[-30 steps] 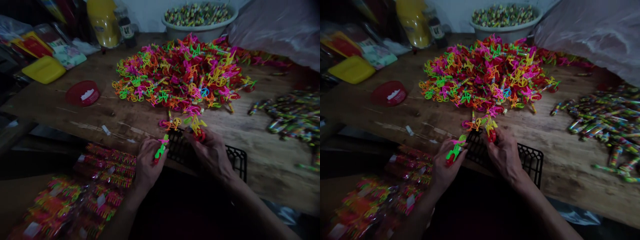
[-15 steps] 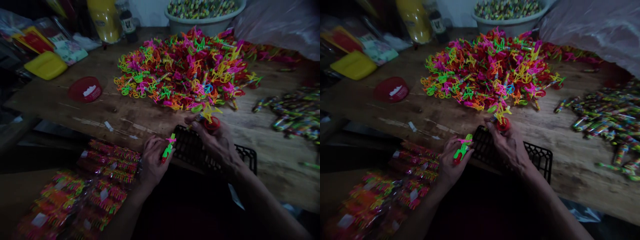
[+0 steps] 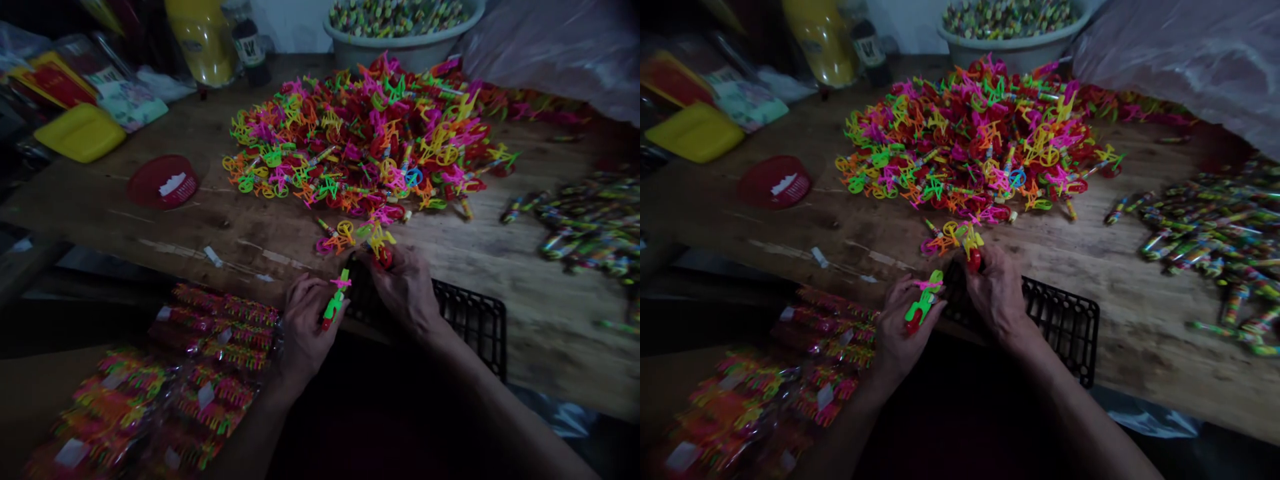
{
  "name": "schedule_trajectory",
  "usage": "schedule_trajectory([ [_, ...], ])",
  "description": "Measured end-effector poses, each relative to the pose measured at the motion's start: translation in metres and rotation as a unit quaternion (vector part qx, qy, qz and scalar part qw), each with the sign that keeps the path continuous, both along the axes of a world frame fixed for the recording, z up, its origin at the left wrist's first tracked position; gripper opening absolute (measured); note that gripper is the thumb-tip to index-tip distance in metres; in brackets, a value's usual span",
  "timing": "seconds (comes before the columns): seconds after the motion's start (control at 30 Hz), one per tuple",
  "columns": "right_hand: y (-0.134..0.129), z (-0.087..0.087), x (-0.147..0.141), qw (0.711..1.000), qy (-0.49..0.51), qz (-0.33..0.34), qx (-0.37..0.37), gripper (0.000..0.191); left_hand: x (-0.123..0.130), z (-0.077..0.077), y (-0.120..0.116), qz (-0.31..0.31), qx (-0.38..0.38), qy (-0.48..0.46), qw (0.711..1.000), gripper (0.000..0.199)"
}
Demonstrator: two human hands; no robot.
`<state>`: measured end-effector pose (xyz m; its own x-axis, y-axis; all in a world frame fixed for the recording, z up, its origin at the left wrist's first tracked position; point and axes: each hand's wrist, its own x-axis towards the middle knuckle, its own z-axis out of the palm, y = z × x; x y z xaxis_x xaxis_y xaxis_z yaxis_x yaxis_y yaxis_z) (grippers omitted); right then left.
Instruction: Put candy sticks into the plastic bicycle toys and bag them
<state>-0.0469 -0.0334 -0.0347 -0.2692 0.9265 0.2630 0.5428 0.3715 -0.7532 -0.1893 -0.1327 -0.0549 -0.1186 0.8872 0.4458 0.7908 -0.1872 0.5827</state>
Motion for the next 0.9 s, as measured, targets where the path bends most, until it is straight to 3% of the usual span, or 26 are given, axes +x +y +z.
schedule_trajectory([
  [0.17, -0.004, 0.0, -0.004, 0.992, -0.085, 0.038, 0.085, 0.012, -0.005, 0.012, -0.009, 0.006, -0.069, -0.022, 0.997, 0.039],
  [0.33, -0.003, -0.002, -0.005, 0.988, -0.108, 0.054, 0.093, 0.011, -0.012, 0.066, -0.025, -0.014, -0.156, -0.081, 0.984, 0.055],
  [0.4, -0.003, -0.001, -0.005, 0.986, -0.12, 0.058, 0.097, 0.011, -0.009, 0.088, -0.022, -0.022, -0.172, -0.072, 0.982, 0.063],
  [0.47, -0.004, -0.001, -0.006, 0.985, -0.128, 0.066, 0.095, 0.012, -0.002, 0.098, -0.011, -0.015, -0.176, -0.05, 0.983, 0.066],
  [0.53, -0.004, -0.001, -0.006, 0.985, -0.129, 0.079, 0.084, 0.012, 0.006, 0.096, 0.002, -0.01, -0.178, -0.034, 0.983, 0.062],
  [0.67, -0.005, -0.004, -0.008, 0.983, -0.141, 0.083, 0.083, 0.013, 0.018, 0.074, 0.021, -0.042, -0.189, -0.041, 0.98, 0.053],
  [0.77, -0.006, -0.005, -0.009, 0.979, -0.167, 0.069, 0.094, 0.016, 0.02, 0.065, 0.022, -0.052, -0.195, -0.063, 0.977, 0.06],
  [0.9, -0.006, -0.006, -0.01, 0.979, -0.168, 0.069, 0.098, 0.017, 0.022, 0.065, 0.019, -0.065, -0.22, -0.064, 0.971, 0.068],
])
